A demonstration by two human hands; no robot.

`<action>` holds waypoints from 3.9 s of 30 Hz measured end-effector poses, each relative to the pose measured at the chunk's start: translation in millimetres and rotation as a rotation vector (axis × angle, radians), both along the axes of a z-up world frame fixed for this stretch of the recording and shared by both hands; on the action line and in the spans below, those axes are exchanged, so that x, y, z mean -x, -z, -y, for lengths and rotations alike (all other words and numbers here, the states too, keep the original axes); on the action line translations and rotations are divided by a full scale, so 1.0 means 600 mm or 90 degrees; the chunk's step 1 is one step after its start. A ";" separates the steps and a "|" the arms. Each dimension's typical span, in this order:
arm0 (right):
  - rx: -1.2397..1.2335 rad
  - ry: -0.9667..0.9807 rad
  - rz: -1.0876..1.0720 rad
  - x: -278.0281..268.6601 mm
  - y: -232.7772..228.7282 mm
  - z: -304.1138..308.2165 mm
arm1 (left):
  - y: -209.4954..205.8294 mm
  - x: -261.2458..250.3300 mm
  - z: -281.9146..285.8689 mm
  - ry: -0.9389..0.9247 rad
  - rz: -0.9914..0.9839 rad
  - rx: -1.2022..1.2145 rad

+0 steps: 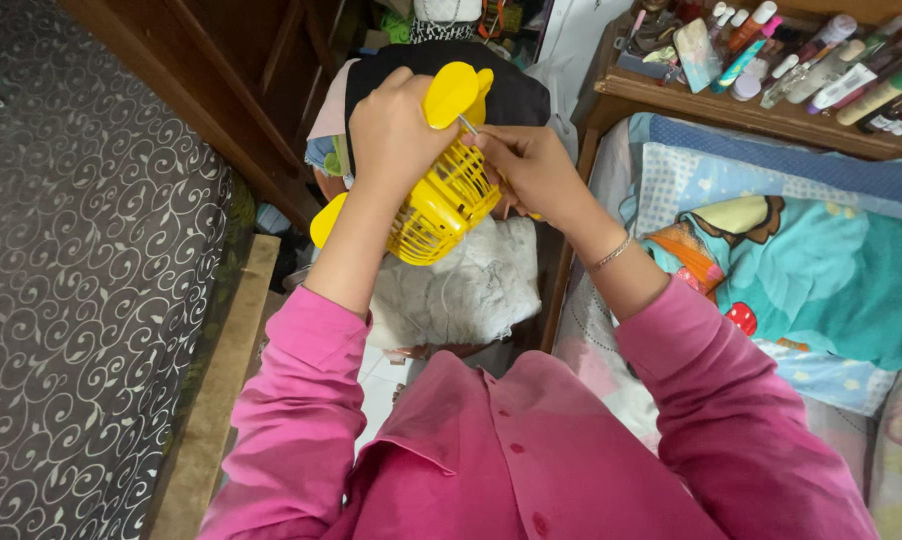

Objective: The person assembles a small yellow portable fan by attaching the front grille to the main body using a screwdriver. They repeatedly tighten screws around the perimeter to secure the grille in place.

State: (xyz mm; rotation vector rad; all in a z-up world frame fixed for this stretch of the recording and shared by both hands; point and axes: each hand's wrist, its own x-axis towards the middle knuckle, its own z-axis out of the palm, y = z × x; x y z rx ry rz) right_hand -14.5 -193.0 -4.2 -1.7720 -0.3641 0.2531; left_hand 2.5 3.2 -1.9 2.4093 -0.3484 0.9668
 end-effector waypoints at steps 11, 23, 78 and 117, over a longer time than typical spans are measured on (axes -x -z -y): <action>0.184 0.032 0.289 -0.019 0.047 -0.006 | 0.021 -0.003 -0.001 -0.037 -0.024 0.008; -0.617 -0.323 -0.584 -0.032 0.060 0.024 | 0.013 -0.011 0.002 -0.016 0.013 -0.011; 0.303 0.101 0.517 -0.019 0.078 -0.018 | 0.026 -0.018 -0.014 -0.046 0.011 -0.102; 0.067 -0.080 0.158 -0.003 0.069 0.012 | 0.052 0.010 -0.011 -0.035 -0.065 -0.062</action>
